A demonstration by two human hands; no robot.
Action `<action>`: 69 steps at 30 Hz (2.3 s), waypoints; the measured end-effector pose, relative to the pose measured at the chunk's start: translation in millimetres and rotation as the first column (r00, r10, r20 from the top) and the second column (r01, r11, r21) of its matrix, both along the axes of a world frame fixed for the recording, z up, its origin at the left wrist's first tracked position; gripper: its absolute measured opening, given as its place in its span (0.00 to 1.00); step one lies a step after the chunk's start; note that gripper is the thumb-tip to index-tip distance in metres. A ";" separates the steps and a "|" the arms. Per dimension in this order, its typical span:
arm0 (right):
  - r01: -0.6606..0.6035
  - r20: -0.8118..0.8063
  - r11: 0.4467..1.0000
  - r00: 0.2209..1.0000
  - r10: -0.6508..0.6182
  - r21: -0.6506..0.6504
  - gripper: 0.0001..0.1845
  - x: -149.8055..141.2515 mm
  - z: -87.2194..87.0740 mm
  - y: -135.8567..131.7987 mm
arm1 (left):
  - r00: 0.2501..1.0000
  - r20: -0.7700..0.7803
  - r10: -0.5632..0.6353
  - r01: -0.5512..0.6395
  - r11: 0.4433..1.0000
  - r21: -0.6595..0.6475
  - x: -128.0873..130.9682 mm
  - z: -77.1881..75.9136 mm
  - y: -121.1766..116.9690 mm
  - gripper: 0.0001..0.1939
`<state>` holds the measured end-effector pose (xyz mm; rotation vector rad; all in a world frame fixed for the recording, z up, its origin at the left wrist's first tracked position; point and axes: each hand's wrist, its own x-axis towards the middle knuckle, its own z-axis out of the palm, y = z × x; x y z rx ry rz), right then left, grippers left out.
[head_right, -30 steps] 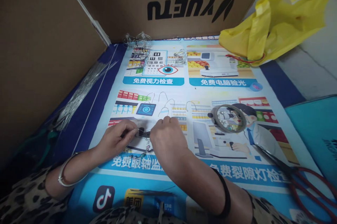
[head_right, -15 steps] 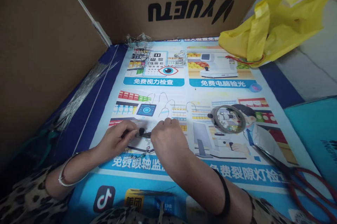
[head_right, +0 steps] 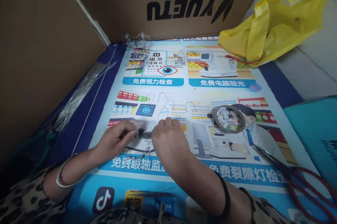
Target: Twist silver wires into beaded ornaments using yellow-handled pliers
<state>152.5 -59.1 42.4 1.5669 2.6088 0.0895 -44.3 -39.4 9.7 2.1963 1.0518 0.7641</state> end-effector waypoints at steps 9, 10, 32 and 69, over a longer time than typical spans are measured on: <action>0.014 0.003 1.000 1.000 -0.014 -0.015 0.07 -0.9 0.9 0.7 | 1.000 0.001 -0.026 0.026 1.000 -0.010 -0.2 0.5 0.6 0.04; 0.016 0.007 1.000 1.000 -0.016 -0.018 0.07 -1.4 1.3 1.0 | 1.000 -0.004 -0.030 0.030 1.000 -0.008 -0.4 0.4 0.5 0.04; 0.009 0.052 0.994 0.999 -0.004 -0.104 0.08 -4.8 4.5 4.9 | 0.998 -0.036 -0.054 0.054 0.999 -0.009 -0.5 3.2 0.6 0.04; 0.011 0.058 0.991 0.998 -0.004 -0.134 0.09 -4.7 5.6 6.1 | 0.997 -0.040 -0.071 0.071 0.997 0.003 -0.8 2.4 1.0 0.05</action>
